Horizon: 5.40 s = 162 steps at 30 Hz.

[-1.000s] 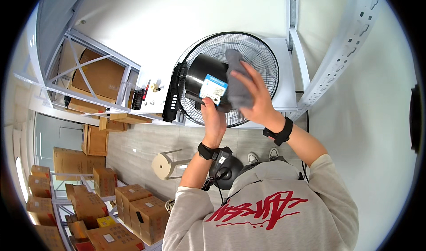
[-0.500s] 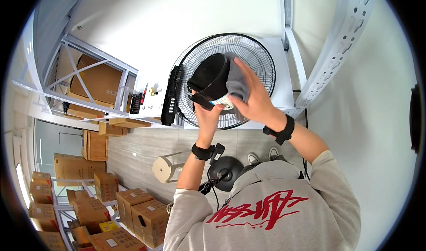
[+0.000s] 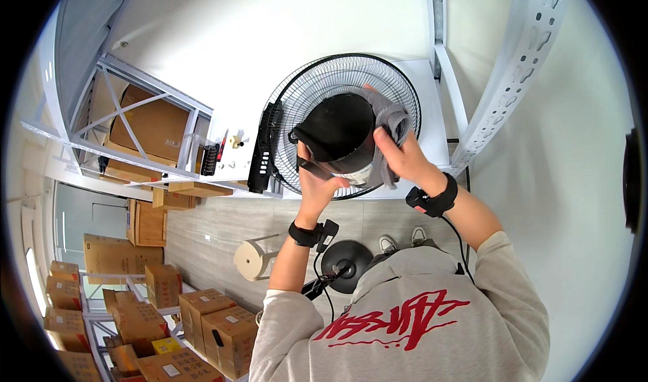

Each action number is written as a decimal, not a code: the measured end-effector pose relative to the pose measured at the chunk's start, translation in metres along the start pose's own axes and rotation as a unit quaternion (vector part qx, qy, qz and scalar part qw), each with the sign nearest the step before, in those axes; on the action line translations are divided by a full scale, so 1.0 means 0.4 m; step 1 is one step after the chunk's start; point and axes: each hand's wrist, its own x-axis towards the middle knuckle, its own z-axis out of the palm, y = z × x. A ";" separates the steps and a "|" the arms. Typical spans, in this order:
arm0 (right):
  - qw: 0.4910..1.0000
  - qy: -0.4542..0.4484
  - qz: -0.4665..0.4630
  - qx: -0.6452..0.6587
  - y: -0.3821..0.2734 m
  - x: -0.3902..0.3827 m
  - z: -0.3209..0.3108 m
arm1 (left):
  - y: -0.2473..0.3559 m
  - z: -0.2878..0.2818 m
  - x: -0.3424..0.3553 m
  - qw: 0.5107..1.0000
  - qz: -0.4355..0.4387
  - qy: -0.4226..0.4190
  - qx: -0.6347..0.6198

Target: The person wipes a black plastic housing with a cloth, then uses a screwdriver to unscrew and manipulate internal components and wires inside the housing. The person handles the housing and tools throughout the process.

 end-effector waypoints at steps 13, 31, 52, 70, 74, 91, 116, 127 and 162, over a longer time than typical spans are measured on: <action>0.996 0.050 -0.032 -0.072 0.005 -0.036 0.022 | 0.001 0.004 -0.013 0.999 -0.044 0.010 -0.002; 0.982 0.069 0.177 -0.009 0.058 -0.045 0.014 | 0.013 -0.014 -0.019 0.985 -0.153 0.070 -0.028; 0.976 -0.003 -0.096 -0.197 0.025 -0.080 0.047 | -0.026 0.021 -0.017 0.945 -0.213 0.152 -0.196; 0.929 -0.029 -0.150 -0.336 -0.006 -0.113 0.086 | -0.013 0.034 -0.015 0.977 -0.095 0.170 -0.083; 0.960 -0.005 -0.134 -0.247 -0.021 -0.073 0.075 | -0.010 0.008 -0.014 0.983 -0.066 0.127 0.115; 0.996 0.014 -0.010 -0.089 0.008 -0.064 0.051 | -0.001 0.018 -0.038 0.975 -0.008 0.115 0.188; 0.920 0.003 -0.217 -0.326 0.053 -0.131 0.085 | 0.065 0.082 -0.007 0.890 -0.277 0.187 -0.309; 0.990 -0.002 -0.065 -0.125 0.022 -0.082 0.038 | 0.093 0.094 -0.005 0.884 -0.343 0.169 -0.269; 0.905 0.096 0.302 0.284 -0.047 -0.007 -0.064 | 0.008 0.003 -0.040 0.935 -0.003 -0.020 0.354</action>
